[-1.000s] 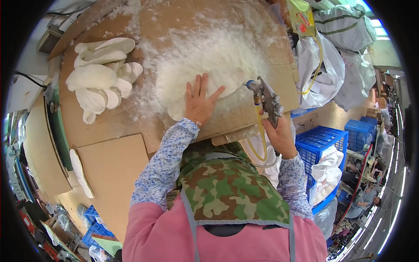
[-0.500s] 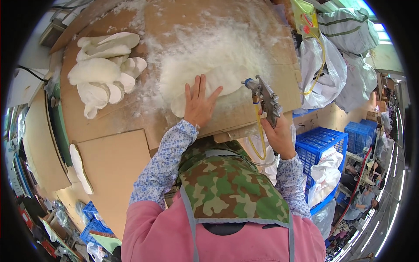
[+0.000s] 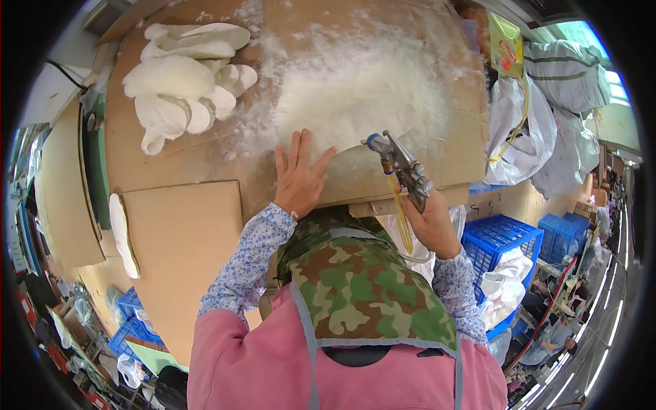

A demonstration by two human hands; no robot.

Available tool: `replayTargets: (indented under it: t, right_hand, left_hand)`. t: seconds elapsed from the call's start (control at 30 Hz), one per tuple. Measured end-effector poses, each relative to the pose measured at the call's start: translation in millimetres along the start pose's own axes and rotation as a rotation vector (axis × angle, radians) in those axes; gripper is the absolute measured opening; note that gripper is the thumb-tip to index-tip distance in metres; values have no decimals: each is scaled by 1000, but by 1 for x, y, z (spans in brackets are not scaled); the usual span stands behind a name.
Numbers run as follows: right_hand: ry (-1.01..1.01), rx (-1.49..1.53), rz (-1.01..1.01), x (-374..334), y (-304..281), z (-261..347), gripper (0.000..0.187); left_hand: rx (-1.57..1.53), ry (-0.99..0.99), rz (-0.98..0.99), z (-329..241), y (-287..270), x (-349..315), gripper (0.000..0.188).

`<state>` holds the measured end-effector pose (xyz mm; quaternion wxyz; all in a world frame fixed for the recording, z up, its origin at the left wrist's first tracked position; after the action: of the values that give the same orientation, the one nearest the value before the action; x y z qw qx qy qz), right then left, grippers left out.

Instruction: Applying adhesive spray and white fluff material to shoe insoles in a manufacturing setting.

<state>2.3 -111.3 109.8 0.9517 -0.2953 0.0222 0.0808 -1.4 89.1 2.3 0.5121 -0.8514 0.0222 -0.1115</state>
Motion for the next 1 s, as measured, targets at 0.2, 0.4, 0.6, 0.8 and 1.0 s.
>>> replayTargets:
  t: [0.2, 0.4, 0.6, 0.8, 1.0]
  right_hand:
    - [60, 21, 165, -7, 30, 4, 31]
    - [-39, -29, 239, -11, 47, 23, 31]
    - [-16, -3, 296, -13, 54, 34, 31]
    - [-76, -9, 212, -14, 47, 18, 33]
    - [-5, 33, 121, -10, 26, 1, 36]
  left_hand:
    - [16, -53, -10, 15, -2, -29, 64]
    - [29, -98, -6, 18, 0, -44, 66]
    - [18, -140, -39, 19, 3, -53, 64]
    - [32, -155, -53, 13, 4, -53, 64]
    - [20, -190, -37, 12, 6, -53, 67]
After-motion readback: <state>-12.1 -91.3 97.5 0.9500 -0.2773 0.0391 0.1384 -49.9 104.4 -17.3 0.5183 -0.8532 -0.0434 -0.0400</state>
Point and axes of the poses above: each hand's wrist, its own x-axis towards the middle knuckle, its own y-axis out of the palm, z = x × y, the point moved 9 cm from there along x, towards the middle knuckle, and after that the axes turned 11 degrees about -z, right-handed, at the moved point
